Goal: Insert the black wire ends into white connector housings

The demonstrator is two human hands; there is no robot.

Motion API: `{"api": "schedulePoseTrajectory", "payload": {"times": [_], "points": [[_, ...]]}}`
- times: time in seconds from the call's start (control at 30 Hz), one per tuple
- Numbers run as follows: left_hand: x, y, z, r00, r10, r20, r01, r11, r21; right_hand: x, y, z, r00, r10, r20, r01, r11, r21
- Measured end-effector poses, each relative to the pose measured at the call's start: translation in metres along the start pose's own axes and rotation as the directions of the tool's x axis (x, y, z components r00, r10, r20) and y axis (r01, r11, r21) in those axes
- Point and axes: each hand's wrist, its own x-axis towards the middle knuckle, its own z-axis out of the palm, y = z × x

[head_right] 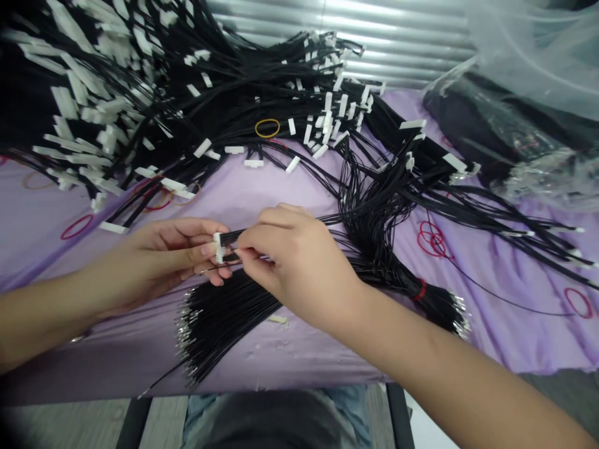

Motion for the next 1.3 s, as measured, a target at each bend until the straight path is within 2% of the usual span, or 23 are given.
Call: {"api": "schedulePoseTrajectory", "payload": {"times": [0.33, 0.87, 1.13, 1.23, 1.3], "points": [[-0.001, -0.002, -0.002, 1.0, -0.013, -0.016, 0.014, 1.0, 0.021, -0.002, -0.003, 0.005, 0.999, -0.011, -0.051, 0.008, 0.998, -0.059], [-0.001, -0.002, -0.003, 0.999, -0.031, 0.015, 0.031, 0.999, 0.025, -0.004, -0.002, 0.004, 1.0, -0.03, 0.007, 0.031, 0.994, -0.109], [0.002, 0.001, 0.0, 1.0, -0.009, 0.025, 0.007, 0.997, 0.074, -0.004, -0.004, 0.012, 0.996, -0.069, 0.049, 0.076, 0.982, -0.173], [0.001, 0.0, 0.001, 1.0, -0.006, 0.028, 0.005, 0.999, 0.04, -0.003, -0.005, 0.009, 0.999, -0.041, 0.0, 0.04, 0.98, -0.197], [0.0, -0.001, 0.001, 1.0, 0.01, -0.011, -0.01, 1.0, -0.012, -0.002, -0.005, 0.003, 0.998, -0.051, -0.026, 0.044, 0.976, -0.216]]}}
